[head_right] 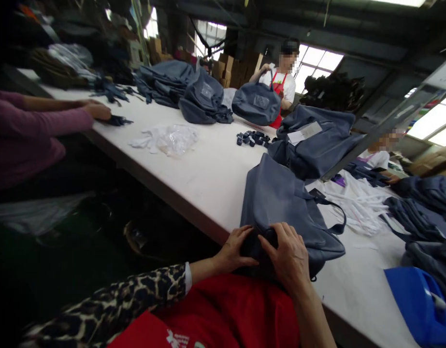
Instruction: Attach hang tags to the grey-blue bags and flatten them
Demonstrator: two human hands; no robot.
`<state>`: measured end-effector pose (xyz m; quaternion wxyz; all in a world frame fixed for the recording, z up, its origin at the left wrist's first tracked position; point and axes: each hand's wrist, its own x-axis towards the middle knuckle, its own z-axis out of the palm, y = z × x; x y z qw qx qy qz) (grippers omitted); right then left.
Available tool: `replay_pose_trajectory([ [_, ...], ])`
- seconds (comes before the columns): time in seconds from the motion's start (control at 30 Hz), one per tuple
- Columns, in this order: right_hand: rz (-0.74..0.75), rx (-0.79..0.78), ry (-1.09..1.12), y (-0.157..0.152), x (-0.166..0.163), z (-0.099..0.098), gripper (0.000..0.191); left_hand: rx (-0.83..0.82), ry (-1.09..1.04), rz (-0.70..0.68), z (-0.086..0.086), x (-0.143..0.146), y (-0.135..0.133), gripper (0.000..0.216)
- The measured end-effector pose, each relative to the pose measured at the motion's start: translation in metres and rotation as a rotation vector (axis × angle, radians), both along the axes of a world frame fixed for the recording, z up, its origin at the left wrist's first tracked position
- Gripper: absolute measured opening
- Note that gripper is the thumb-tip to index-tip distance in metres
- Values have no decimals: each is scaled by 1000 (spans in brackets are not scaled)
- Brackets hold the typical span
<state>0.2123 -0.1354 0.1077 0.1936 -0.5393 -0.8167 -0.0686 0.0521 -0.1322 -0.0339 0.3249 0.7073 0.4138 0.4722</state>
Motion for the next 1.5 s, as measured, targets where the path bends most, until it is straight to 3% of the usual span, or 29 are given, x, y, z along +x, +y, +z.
replay_pose_trajectory([
  [0.17, 18, 25, 82, -6, 5, 0, 33, -11, 49, 33, 8, 8, -3, 93],
  [0.43, 30, 62, 155, -10, 6, 2, 33, -24, 1, 211, 10, 25, -8, 83],
  [0.57, 35, 40, 90, -6, 10, 0, 39, -1, 14, 265, 7, 32, -10, 65],
  [0.67, 36, 40, 28, -7, 17, -4, 48, 53, 58, 226, 4, 28, -13, 54],
  [0.77, 64, 29, -33, -9, 32, -10, 59, 170, 83, 66, 3, 12, -13, 66],
  [0.87, 70, 24, -90, -9, 51, -16, 51, 206, 67, -119, 6, -7, -5, 59],
  [0.97, 76, 18, -111, -6, 63, -20, 43, 204, 82, -211, 8, -17, 5, 46],
  [1.13, 102, 39, -119, -2, 64, -22, 45, 235, 98, -216, 7, -12, 17, 57],
  [1.37, 148, 63, -96, 2, 72, -25, 36, 306, 297, -93, 6, 7, 21, 60],
  [1.5, 158, 32, -12, 4, 84, -23, 34, 279, 244, -155, 12, 8, 22, 66],
])
